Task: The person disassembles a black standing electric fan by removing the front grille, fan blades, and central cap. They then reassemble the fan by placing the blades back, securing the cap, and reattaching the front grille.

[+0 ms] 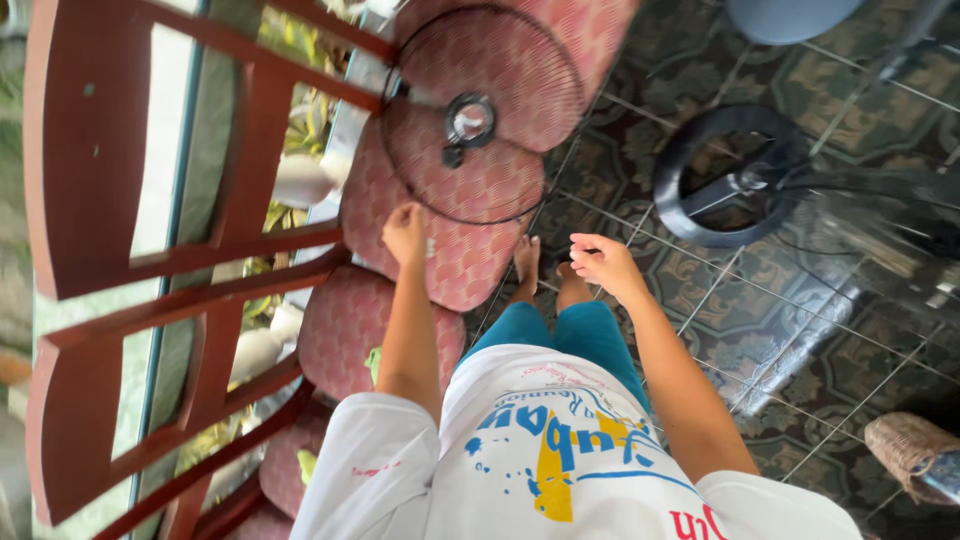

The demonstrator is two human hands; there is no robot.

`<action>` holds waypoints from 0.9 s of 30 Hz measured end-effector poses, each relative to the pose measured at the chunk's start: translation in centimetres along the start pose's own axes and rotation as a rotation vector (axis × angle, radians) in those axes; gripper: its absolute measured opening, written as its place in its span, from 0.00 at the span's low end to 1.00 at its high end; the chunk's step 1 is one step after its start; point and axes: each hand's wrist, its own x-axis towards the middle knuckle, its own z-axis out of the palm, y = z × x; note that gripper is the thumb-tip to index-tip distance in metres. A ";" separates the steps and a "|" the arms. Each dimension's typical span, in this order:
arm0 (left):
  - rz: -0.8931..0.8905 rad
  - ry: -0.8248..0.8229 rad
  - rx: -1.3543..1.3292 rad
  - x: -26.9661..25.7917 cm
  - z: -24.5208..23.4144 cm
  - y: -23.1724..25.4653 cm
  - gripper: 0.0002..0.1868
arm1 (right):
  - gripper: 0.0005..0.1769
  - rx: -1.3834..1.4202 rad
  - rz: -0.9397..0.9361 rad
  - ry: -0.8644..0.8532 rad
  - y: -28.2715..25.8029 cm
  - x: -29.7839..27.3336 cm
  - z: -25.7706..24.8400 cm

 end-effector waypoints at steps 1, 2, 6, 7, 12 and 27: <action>-0.082 -0.026 0.057 -0.7 -0.2 -0.7 0.08 | 0.26 -0.007 -0.005 -0.018 0.7 0.2 0.8; -0.159 -0.053 0.109 -0.9 0.1 -0.9 0.08 | 0.25 -0.012 -0.015 -0.030 1.3 0.7 1.5; -0.085 -0.200 0.140 0.5 3.0 0.4 0.18 | 0.25 -0.105 -0.001 -0.053 3.9 1.9 3.3; -0.016 -0.168 0.153 1.2 4.2 0.9 0.24 | 0.25 -0.103 0.003 -0.052 4.6 2.0 3.5; -0.113 -0.227 0.190 4.3 9.1 2.5 0.35 | 0.24 -0.091 -0.005 -0.007 6.7 2.1 3.0; 0.570 -0.600 -0.310 -6.1 3.3 18.9 0.25 | 0.28 0.211 -0.335 0.297 -5.4 -2.4 3.6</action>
